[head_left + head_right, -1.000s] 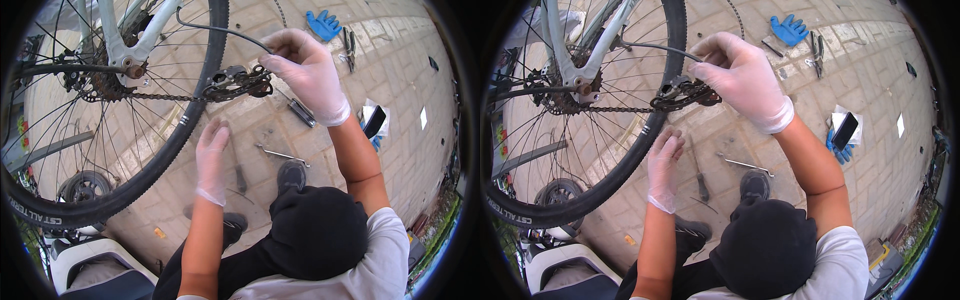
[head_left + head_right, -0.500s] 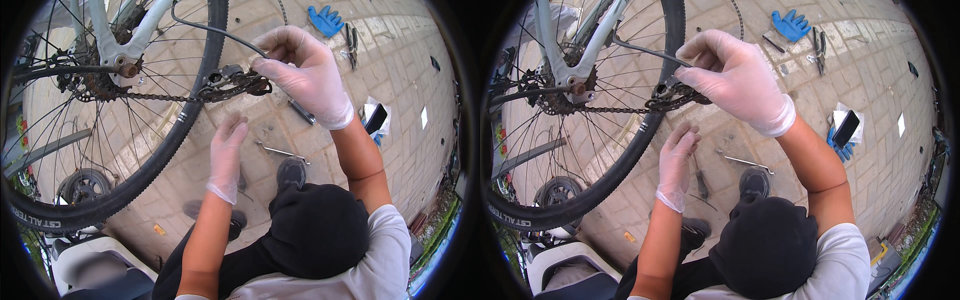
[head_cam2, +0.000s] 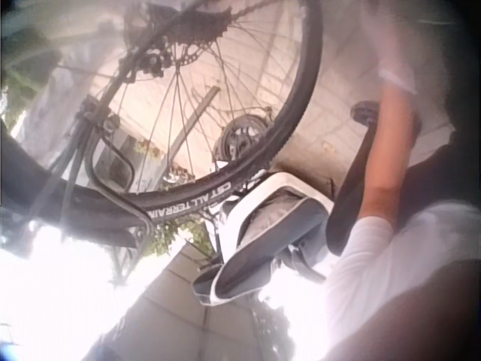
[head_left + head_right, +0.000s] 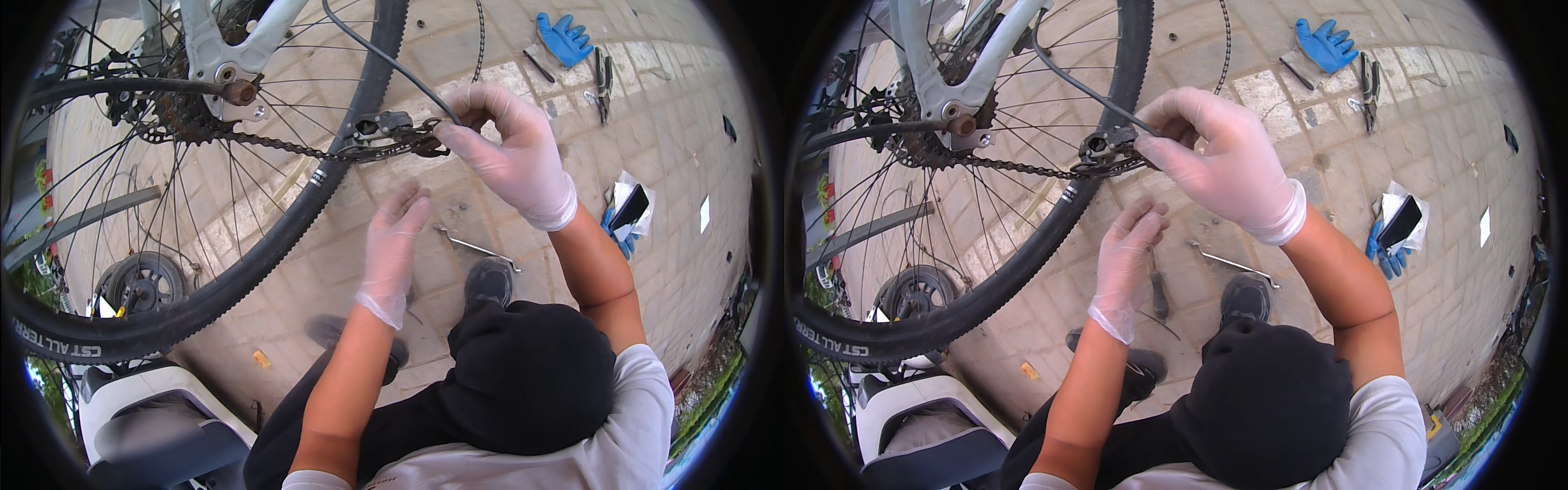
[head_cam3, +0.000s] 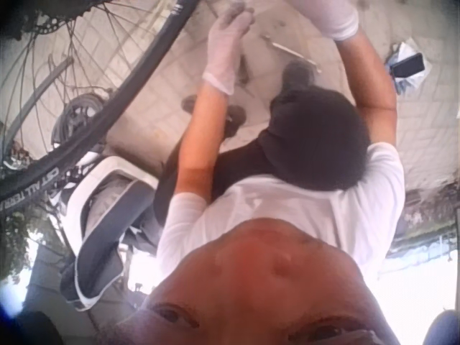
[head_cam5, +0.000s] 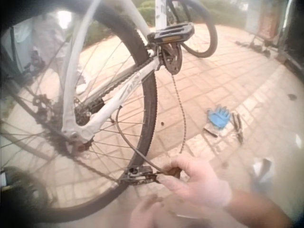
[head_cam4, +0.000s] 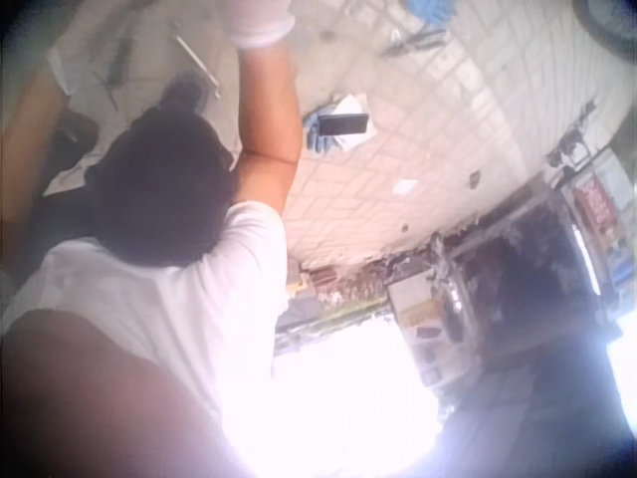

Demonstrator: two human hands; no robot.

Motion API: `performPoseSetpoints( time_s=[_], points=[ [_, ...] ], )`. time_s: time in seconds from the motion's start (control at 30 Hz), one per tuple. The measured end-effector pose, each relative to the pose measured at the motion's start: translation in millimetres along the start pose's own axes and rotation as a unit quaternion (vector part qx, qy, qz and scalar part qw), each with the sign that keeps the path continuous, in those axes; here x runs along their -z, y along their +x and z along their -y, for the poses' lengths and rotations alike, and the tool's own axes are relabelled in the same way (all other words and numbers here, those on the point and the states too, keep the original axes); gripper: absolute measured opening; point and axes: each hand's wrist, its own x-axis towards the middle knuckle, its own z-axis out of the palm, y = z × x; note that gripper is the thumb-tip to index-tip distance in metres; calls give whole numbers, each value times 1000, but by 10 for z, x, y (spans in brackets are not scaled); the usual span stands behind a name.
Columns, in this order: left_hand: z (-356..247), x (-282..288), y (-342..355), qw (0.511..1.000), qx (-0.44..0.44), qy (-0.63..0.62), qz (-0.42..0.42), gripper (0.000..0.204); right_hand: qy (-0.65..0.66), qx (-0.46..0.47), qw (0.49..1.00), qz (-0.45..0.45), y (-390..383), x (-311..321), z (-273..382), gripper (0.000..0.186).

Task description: The person uses a wrench to loosen the rear derailleur bolt, then uses pliers to remove the derailleur from the bicycle frame. They manipulate the derailleur and chain, then reattach the derailleur and tighten the bolt.

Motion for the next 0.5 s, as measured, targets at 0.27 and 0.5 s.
performPoseSetpoints(
  time_s=[0.27,0.5],
  points=[
    [-193,482,180,977,-135,-32,-161,54,-33,0,999,16,2,-123,-247,16],
    [-302,598,259,977,-150,2,-154,57,-21,32,998,40,-30,-197,-389,22]
  ],
)
